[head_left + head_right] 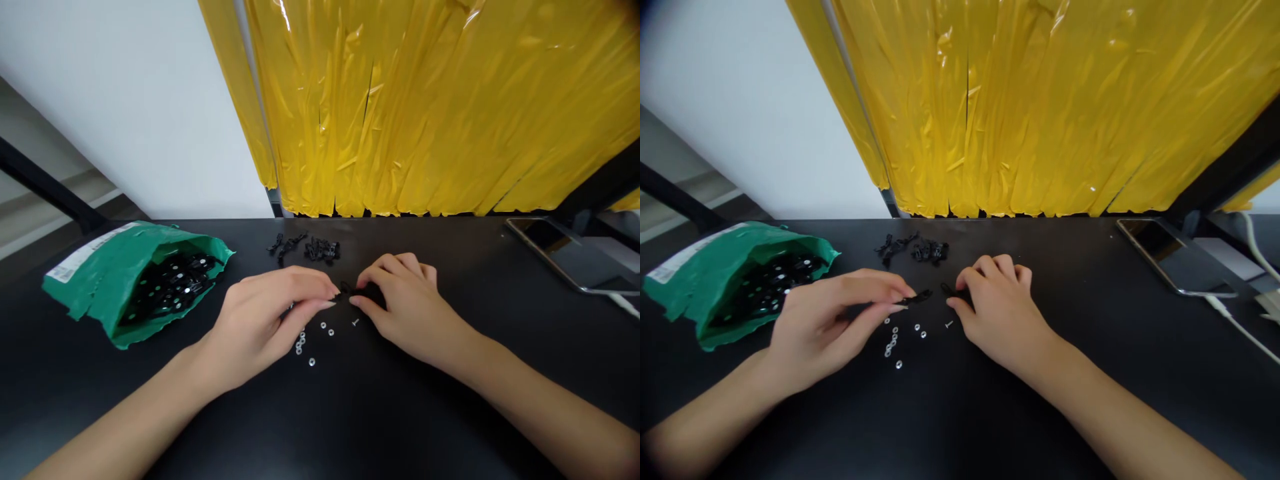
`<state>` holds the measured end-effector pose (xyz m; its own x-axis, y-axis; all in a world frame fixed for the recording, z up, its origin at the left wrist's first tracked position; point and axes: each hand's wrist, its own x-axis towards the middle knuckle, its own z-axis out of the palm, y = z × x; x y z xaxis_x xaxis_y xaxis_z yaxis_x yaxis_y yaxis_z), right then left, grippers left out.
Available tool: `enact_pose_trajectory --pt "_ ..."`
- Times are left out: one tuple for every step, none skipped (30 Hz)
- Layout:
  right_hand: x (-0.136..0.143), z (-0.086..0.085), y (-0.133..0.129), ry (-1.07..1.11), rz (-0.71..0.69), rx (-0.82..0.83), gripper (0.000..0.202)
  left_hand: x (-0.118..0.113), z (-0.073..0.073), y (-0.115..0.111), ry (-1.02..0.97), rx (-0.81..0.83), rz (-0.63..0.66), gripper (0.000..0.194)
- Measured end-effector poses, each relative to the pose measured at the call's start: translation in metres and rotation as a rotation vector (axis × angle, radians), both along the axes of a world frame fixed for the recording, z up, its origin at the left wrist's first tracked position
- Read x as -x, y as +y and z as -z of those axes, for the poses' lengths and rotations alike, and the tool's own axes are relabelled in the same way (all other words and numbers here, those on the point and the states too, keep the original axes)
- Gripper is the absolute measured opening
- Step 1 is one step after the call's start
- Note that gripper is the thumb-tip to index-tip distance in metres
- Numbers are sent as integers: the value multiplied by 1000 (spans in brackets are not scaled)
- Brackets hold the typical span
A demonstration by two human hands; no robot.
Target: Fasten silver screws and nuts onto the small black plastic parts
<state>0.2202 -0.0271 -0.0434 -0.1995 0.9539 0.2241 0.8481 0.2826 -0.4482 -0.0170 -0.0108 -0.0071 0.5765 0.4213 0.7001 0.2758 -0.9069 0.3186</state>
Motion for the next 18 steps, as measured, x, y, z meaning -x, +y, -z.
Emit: enact_pose_trajectory --pt "2 2 0 -1 -14 8 4 0 1 0 2 -33 23 16" --pt "4 3 0 6 -28 14 6 1 2 0 6 -67 43 17" --pt "5 4 0 17 -41 17 10 1 4 -1 12 -96 56 19" --pt "5 4 0 30 -52 16 13 3 5 -2 12 -129 64 21" --pt "5 3 -1 49 -65 15 16 4 5 -4 10 -164 67 21" --pt "4 1 -1 69 -80 15 17 6 5 -5 16 -195 64 22" --pt "2 -1 -1 85 -98 16 19 8 5 -7 24 -234 59 21" --pt "1 -4 -2 129 -120 25 19 10 4 -9 55 -266 55 20" --pt "-1 -8 -2 220 -143 50 17 12 2 -10 120 -281 37 19" --pt "-3 -12 -3 361 -166 95 14 13 0 -10 171 -303 34 16" --pt "-5 -16 -4 535 -188 156 12 14 -2 -10 207 -318 30 15" --pt "-6 -20 -5 726 -207 229 11 14 -3 -9 210 -333 45 15" --pt "-7 -23 -7 898 -227 304 13 14 -5 -9 196 -345 66 15" --pt "-8 -27 -8 1032 -248 377 15 14 -6 -8 174 -350 87 16" --pt "-9 -30 -10 1116 -267 438 16 14 -7 -8 165 -340 96 16" --pt "-10 -32 -12 1170 -282 490 16 14 -7 -8 170 -319 89 17" --pt "-10 -34 -13 1205 -290 529 14 14 -8 -9 191 -292 71 17" --pt "-10 -36 -15 1224 -294 557 10 13 -8 -10 222 -264 53 17"
